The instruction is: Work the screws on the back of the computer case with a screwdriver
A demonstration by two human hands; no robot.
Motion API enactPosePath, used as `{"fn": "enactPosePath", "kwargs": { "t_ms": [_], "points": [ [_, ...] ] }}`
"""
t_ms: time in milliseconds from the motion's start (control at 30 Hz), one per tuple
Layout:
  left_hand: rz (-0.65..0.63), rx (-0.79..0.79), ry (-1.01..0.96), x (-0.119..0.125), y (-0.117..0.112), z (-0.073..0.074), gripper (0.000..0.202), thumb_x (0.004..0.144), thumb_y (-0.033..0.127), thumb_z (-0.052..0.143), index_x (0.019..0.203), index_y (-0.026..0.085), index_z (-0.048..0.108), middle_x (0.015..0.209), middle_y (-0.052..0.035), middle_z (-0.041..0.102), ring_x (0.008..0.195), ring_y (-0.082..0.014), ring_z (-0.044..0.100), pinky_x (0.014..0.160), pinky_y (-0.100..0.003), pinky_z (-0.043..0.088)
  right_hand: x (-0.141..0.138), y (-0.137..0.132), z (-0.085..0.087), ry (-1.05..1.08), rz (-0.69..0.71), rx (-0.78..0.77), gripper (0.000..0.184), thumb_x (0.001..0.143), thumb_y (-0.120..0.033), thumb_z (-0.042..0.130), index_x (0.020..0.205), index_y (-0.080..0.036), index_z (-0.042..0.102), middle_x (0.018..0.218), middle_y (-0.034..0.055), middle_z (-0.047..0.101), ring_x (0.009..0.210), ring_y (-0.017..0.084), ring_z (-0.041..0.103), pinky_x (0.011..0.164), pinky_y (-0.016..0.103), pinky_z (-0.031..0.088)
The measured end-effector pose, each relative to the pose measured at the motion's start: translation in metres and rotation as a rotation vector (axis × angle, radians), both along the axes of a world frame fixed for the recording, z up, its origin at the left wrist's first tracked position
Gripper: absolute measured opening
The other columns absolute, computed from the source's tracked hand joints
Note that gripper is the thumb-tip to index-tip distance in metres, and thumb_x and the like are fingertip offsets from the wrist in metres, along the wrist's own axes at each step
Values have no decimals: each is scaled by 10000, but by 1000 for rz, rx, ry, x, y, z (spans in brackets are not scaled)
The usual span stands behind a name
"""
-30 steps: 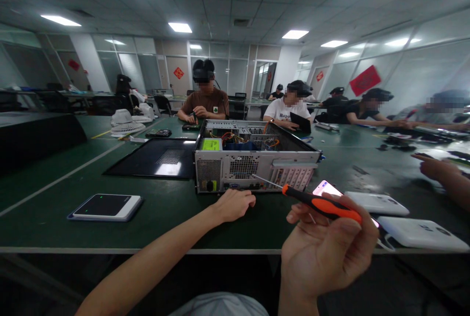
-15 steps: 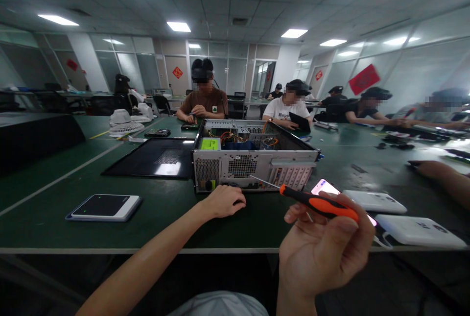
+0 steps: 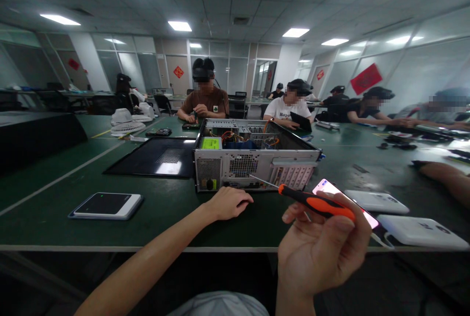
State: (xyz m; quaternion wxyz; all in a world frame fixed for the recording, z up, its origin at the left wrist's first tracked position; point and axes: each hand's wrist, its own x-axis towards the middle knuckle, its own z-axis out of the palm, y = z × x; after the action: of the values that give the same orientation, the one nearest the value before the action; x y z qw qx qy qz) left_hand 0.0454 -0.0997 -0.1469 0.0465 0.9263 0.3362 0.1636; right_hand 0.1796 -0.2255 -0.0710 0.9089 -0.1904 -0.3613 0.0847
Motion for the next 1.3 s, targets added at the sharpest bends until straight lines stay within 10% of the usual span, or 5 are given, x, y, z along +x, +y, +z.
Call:
{"fn": "enactPosePath", "kwargs": {
  "t_ms": [1300],
  "points": [
    [-41, -20, 17, -3, 2, -1, 238, 1020, 263, 537, 1182, 242, 710, 1208, -27, 708, 1065, -195, 687, 832, -292, 546, -2, -5, -1, 9, 6, -39, 168, 961, -328, 665, 1065, -202, 703, 926, -8, 718, 545, 114, 674, 411, 233, 512]
  ]
}}
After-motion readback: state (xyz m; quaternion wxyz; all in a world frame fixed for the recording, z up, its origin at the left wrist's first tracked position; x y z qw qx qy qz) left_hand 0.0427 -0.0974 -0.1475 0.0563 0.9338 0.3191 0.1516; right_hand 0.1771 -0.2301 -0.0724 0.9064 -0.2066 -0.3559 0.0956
